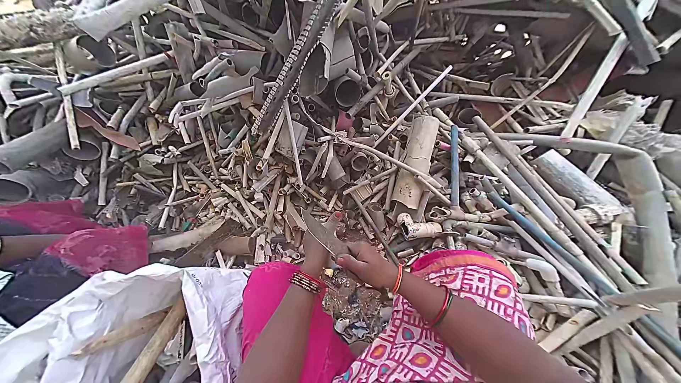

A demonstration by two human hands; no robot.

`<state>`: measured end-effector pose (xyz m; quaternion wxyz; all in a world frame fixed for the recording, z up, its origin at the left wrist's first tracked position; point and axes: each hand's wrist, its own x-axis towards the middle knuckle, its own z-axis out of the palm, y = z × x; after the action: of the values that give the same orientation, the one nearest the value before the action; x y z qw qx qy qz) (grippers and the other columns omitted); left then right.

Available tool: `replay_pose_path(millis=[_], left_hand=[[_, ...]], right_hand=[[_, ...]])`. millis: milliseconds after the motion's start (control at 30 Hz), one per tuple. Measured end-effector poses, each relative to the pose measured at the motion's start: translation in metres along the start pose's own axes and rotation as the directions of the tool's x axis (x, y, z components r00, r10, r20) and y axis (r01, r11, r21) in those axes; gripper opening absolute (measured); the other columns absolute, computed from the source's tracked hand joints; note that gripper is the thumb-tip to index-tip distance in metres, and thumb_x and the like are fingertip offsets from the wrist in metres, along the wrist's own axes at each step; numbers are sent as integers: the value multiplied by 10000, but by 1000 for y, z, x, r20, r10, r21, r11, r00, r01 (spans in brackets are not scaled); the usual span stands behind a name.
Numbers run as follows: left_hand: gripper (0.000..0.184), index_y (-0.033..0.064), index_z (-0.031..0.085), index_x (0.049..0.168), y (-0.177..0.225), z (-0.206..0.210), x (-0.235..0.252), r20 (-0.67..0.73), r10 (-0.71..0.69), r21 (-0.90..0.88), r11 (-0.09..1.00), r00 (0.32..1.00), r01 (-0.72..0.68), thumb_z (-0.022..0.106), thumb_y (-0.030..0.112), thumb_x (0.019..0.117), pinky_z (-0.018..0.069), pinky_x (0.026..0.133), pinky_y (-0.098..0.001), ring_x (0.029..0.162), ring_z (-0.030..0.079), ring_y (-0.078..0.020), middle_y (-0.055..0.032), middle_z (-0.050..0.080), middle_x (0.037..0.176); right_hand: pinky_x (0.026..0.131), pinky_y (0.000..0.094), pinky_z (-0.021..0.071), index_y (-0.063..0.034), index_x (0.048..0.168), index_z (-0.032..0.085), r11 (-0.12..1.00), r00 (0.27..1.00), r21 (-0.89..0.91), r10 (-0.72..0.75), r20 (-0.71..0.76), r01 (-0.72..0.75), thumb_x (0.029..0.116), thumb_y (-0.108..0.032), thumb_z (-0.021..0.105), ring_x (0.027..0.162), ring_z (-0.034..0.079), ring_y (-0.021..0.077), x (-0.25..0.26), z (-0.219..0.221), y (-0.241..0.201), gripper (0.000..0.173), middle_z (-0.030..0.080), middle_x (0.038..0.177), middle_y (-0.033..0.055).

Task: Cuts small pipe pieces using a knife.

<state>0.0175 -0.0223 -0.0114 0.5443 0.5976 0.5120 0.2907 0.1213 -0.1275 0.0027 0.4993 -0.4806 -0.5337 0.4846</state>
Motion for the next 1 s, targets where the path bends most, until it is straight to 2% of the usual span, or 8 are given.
replay_pose_path(millis=[333,500,567,667,733,833,933,1000], left_hand=[[458,4,539,1209,7,-26,-14,116,-222,-378,891,968,250,319,396,1121,548,733,-291,784,621,-133,-79,595,896],[495,68,520,1100,8,-30,-22,173,-250,-593,746,953,303,237,474,1113,572,647,-275,692,644,-124,-49,611,802],[524,80,529,1027,5,-27,-23,165,-280,-647,693,946,318,240,511,1102,565,603,-282,633,629,-131,-44,600,741],[573,104,506,1053,3,-19,-26,107,-328,-691,654,939,307,204,590,1077,544,551,-292,598,596,-133,-45,567,730],[642,109,478,1105,2,-12,-28,83,-394,-706,625,915,333,148,656,1048,530,567,-344,626,572,-164,-67,540,774],[598,107,478,1131,5,1,-35,111,-472,-667,617,875,417,198,631,1061,518,551,-354,618,553,-176,-78,524,792],[261,92,513,1057,4,11,-44,273,-425,-622,606,863,496,410,327,1101,546,563,-285,607,595,-144,-63,570,767],[95,57,534,1002,3,18,-53,365,-409,-567,615,837,548,457,87,1049,546,565,-245,601,613,-125,-70,604,753]], right_hand=[[572,184,476,-40,984,586,980,958,-41,182,-222,-196,1119,-217,210,557,506,9,-3,-43,-10,436,514,690,-54],[505,159,456,-50,916,606,988,954,-50,128,-271,-146,1096,-171,432,481,481,-12,-8,-45,-11,278,504,612,-77],[507,141,446,-84,864,600,986,940,-109,85,-332,-128,969,-133,664,491,486,-37,-13,-49,-15,133,525,607,-98],[653,242,473,-19,1021,593,917,896,-294,127,-425,-269,808,-274,862,657,529,40,-19,-55,-22,428,550,764,-19],[749,389,502,43,1234,532,871,884,-303,256,-391,-387,920,-392,761,775,576,174,-21,-57,-20,584,588,923,110],[676,323,518,4,1390,435,876,851,-101,422,-312,-471,1063,-391,559,719,569,148,-23,-46,-13,528,558,961,104],[574,275,506,-53,1410,455,824,753,256,566,-335,-506,1149,-343,272,629,548,127,-24,-24,-20,431,524,886,65],[575,267,508,-16,1393,480,831,739,274,556,-379,-485,1153,-272,274,628,555,121,-25,-26,-18,407,533,879,71]])
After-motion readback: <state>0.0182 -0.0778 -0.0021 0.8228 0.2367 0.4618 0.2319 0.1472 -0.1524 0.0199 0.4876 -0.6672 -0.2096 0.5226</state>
